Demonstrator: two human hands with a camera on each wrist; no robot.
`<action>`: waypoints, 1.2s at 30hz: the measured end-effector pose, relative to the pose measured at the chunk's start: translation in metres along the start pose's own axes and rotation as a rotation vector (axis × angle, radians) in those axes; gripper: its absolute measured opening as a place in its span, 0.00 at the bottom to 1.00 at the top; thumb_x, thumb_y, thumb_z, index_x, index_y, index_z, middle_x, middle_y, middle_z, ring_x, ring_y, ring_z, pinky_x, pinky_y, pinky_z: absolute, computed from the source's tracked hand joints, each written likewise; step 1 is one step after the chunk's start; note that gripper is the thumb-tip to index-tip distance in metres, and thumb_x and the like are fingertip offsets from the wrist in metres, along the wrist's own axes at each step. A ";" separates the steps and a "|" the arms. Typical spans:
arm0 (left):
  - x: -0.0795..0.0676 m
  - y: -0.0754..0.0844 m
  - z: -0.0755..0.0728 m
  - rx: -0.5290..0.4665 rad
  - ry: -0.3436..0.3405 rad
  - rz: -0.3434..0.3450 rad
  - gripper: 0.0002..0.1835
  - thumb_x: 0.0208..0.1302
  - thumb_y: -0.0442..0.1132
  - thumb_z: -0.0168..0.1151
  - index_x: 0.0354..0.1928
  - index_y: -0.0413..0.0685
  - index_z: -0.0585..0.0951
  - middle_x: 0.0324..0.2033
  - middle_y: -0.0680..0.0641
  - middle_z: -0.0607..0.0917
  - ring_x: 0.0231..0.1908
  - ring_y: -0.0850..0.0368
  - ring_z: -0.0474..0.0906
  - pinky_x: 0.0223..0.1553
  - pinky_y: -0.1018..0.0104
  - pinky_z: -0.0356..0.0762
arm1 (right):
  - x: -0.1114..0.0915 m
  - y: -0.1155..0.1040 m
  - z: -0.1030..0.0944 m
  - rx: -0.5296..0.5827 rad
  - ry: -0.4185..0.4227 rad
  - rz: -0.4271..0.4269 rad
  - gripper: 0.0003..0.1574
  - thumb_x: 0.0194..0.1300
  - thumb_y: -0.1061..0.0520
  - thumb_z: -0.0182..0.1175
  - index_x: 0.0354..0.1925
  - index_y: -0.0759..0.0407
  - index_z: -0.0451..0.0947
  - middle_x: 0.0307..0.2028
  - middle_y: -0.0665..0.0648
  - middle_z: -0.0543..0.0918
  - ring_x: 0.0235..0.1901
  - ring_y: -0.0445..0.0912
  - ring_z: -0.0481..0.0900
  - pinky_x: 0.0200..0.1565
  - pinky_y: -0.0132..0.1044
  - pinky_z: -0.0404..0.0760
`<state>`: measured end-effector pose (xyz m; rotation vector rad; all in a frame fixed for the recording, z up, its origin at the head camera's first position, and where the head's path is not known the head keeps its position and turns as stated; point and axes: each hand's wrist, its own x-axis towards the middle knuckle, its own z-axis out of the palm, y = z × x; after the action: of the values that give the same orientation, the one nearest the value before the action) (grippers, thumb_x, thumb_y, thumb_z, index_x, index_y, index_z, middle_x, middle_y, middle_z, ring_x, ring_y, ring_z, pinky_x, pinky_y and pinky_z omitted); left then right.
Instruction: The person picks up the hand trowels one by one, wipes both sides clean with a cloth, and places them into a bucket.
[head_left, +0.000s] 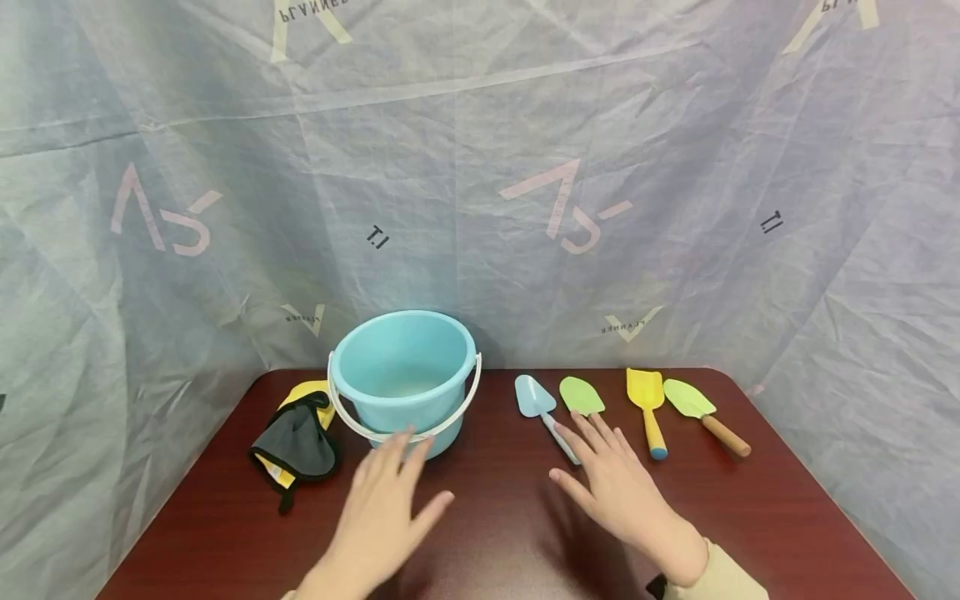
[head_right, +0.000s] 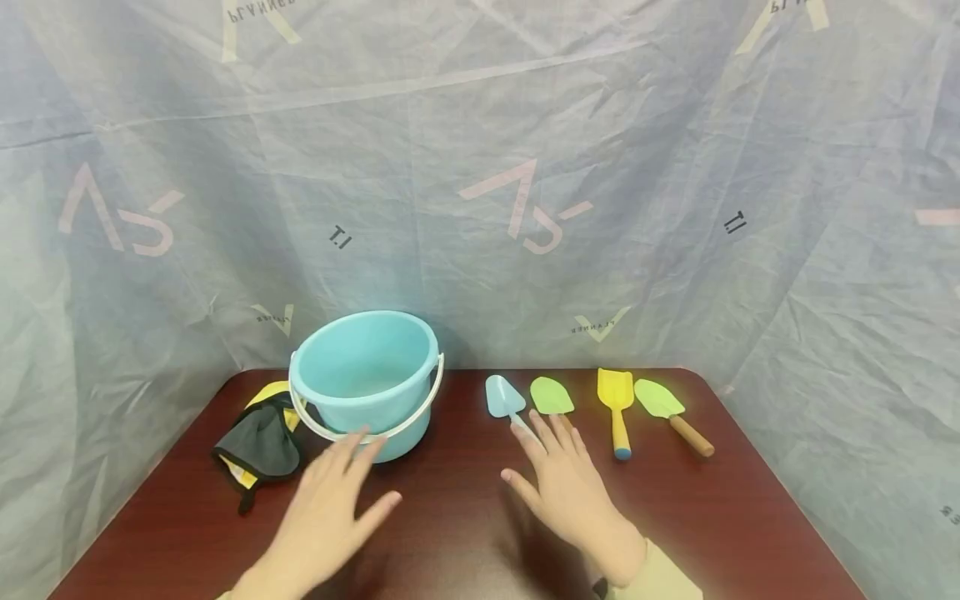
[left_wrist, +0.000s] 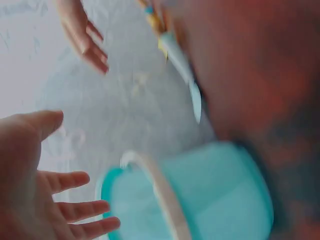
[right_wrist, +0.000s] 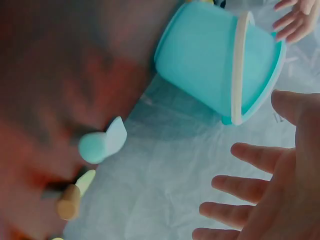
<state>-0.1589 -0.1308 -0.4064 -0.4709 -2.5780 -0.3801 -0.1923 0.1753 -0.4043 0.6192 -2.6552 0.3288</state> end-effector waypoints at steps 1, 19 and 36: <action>0.002 -0.006 -0.005 0.000 0.054 -0.005 0.34 0.58 0.61 0.59 0.61 0.48 0.72 0.60 0.41 0.72 0.60 0.43 0.67 0.56 0.43 0.66 | 0.006 0.002 0.000 0.003 -0.004 -0.005 0.38 0.62 0.36 0.57 0.65 0.52 0.68 0.66 0.62 0.66 0.66 0.62 0.61 0.61 0.61 0.62; 0.048 -0.170 -0.009 -0.040 0.034 -0.328 0.39 0.55 0.41 0.62 0.66 0.34 0.59 0.65 0.26 0.55 0.63 0.26 0.49 0.51 0.28 0.52 | 0.088 0.031 0.034 0.085 -0.211 0.102 0.39 0.62 0.45 0.60 0.62 0.67 0.67 0.55 0.66 0.76 0.53 0.56 0.76 0.48 0.51 0.77; 0.056 -0.230 0.047 -0.080 -0.383 -0.561 0.57 0.48 0.61 0.68 0.72 0.41 0.49 0.65 0.22 0.45 0.61 0.18 0.46 0.48 0.21 0.52 | 0.094 0.047 0.078 0.025 -0.398 0.251 0.23 0.56 0.47 0.66 0.37 0.65 0.74 0.24 0.55 0.73 0.23 0.46 0.72 0.28 0.42 0.74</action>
<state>-0.3152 -0.3077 -0.4586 0.1922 -3.0550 -0.6340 -0.3165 0.1570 -0.4409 0.3891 -3.1257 0.3375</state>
